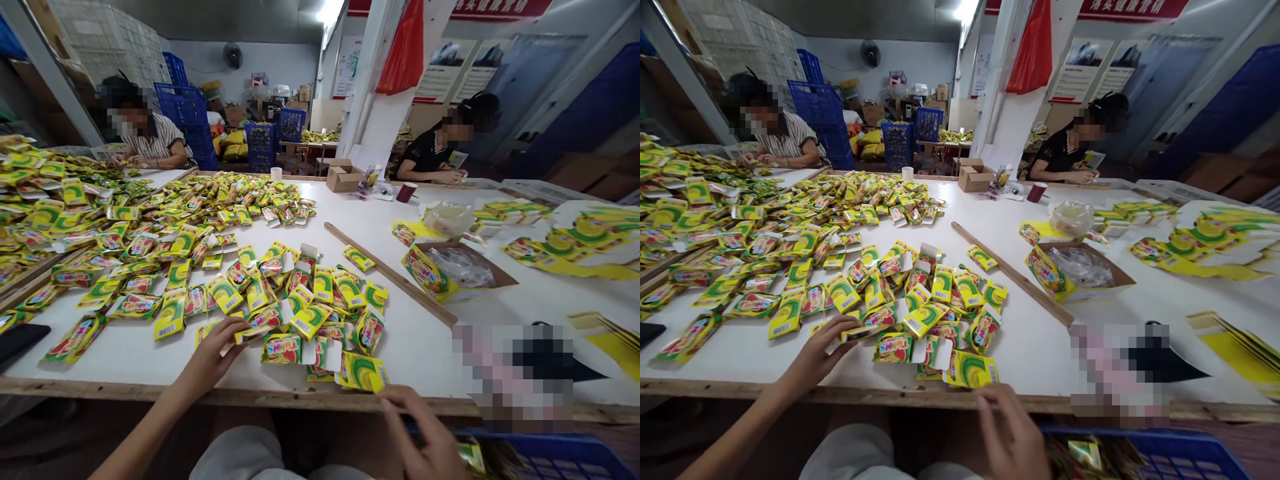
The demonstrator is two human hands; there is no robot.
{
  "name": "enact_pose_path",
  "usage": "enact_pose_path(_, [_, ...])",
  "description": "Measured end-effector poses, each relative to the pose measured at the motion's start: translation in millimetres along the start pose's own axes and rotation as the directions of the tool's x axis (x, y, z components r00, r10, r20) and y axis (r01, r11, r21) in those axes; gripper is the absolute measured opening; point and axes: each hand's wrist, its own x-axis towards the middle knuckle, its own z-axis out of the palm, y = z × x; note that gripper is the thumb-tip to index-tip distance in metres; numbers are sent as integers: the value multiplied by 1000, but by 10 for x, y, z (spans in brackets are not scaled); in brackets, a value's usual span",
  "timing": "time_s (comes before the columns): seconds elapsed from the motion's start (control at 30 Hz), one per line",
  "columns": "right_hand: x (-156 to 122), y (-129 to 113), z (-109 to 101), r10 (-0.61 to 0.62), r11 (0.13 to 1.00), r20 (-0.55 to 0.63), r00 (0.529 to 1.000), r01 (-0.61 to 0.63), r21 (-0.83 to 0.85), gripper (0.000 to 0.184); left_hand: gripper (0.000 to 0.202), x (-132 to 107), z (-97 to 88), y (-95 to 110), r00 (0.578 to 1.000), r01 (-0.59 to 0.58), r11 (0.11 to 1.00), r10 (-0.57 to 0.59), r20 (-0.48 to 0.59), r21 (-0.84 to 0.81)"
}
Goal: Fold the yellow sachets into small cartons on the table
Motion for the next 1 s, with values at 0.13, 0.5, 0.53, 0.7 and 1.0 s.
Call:
enact_pose_path(0.13, [258, -568, 880, -88, 944, 45, 995, 69, 323, 15, 36, -209, 156, 206, 964, 194, 916, -244, -105, -350])
enact_pose_path(0.5, [550, -718, 1668, -187, 856, 138, 973, 92, 509, 28, 46, -458, 429, 114, 921, 222, 775, -365, -132, -592])
enact_pose_path(0.53, [555, -704, 1673, -189, 860, 142, 972, 94, 502, 29, 44, -453, 432, 111, 924, 228, 771, -364, -117, -595])
enact_pose_path(0.7, [615, -716, 1651, -218, 889, 219, 951, 101, 446, 23, 37, -385, 399, 141, 936, 255, 768, -349, -48, -588])
enact_pose_path(1.0, [690, -770, 1687, -185, 889, 184, 965, 85, 451, 16, 18, -288, 347, 94, 932, 219, 838, -331, -147, -499])
